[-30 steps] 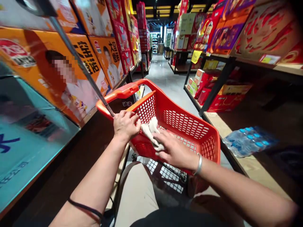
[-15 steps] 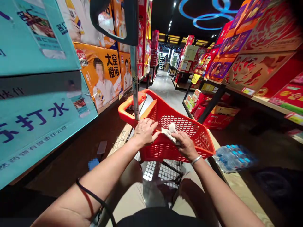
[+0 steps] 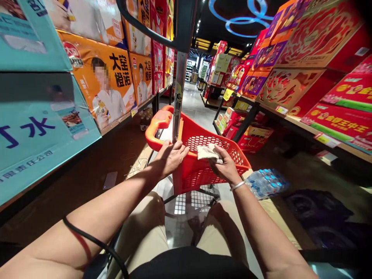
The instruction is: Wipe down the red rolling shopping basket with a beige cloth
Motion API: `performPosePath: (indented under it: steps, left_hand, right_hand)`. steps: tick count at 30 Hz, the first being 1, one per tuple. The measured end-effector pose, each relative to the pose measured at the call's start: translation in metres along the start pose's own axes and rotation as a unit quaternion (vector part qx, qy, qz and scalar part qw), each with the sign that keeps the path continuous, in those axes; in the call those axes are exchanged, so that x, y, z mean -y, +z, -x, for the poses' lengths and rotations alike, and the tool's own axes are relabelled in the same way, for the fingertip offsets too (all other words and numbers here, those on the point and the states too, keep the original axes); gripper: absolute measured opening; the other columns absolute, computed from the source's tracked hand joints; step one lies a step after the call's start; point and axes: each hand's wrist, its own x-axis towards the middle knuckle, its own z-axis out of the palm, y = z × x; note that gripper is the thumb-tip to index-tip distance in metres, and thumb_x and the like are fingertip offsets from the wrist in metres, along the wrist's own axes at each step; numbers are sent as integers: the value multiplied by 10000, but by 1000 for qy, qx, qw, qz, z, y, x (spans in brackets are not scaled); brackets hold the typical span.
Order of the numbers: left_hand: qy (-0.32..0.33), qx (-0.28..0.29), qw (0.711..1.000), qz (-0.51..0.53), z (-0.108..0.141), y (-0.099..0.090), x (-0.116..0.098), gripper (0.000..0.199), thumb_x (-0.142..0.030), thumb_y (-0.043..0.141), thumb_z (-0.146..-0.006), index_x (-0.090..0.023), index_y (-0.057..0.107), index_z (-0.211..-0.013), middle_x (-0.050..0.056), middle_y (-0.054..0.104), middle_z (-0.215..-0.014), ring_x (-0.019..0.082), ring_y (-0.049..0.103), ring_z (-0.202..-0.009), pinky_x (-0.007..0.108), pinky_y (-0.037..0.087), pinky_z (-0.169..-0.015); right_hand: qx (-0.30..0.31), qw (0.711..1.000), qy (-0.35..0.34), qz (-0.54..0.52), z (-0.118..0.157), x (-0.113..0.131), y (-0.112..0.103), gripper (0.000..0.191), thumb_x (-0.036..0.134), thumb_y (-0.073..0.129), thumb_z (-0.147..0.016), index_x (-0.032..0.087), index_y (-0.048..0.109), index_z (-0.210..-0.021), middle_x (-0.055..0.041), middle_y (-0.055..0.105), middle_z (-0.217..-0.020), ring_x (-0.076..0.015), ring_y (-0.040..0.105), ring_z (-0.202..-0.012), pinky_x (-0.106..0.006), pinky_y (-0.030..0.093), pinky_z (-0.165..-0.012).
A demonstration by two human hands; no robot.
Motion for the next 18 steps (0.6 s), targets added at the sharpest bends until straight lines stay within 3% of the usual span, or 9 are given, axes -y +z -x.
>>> performPosePath:
  steps: [2, 5, 7, 11, 15, 18]
  left_hand:
    - [-14, 14, 1000, 14, -4, 2, -4, 520, -85, 328, -944, -263, 534, -1388, 123, 678, -1193, 300, 572, -1222, 530, 448, -1019]
    - [-28, 22, 997, 68, -7, 4, -7, 650, -72, 317, -935, -272, 337, -1553, 129, 622, -1363, 301, 547, -1303, 539, 436, -1065]
    - [-38, 22, 994, 98, -7, 6, -9, 716, -69, 337, -930, -287, 214, -1601, 119, 556, -1473, 291, 519, -1356, 543, 406, -1116]
    - [-61, 26, 992, 107, -7, 8, -13, 614, -91, 385, -936, -272, 358, -1522, 131, 619, -1383, 304, 506, -1360, 556, 333, -1170]
    - [-66, 29, 989, 130, -9, 3, -17, 498, -124, 364, -945, -278, 491, -1401, 126, 648, -1259, 314, 494, -1329, 556, 301, -1169]
    - [-59, 27, 990, 127, -10, -1, -19, 458, -117, 357, -945, -277, 535, -1335, 121, 639, -1234, 317, 468, -1340, 562, 282, -1171]
  right_hand:
    - [-3, 998, -17, 56, -5, 27, 8, 639, 215, 636, -837, 277, 509, -1460, -76, 626, -1364, -258, 591, -1190, -456, 476, -1060]
    - [58, 984, -54, 157, -8, 64, 23, 735, 78, 598, -775, 261, 497, -1479, -104, 627, -1333, -309, 535, -1229, -531, 445, -1073]
    - [77, 982, -77, 157, -7, 78, 32, 877, 34, 577, -742, 256, 364, -1564, -123, 603, -1344, -314, 516, -1246, -535, 457, -1069]
    - [25, 990, -124, 59, -3, 80, 37, 1032, 49, 593, -774, 302, 69, -1626, -141, 471, -1450, -278, 484, -1345, -484, 481, -1107]
    - [-4, 990, -135, 38, -5, 75, 33, 915, 143, 692, -812, 300, 230, -1586, -156, 282, -1582, -291, 342, -1488, -482, 425, -1182]
    - [58, 986, -151, 45, -9, 68, 27, 798, 207, 740, -815, 296, 391, -1528, -137, 242, -1635, -307, 307, -1511, -512, 388, -1197]
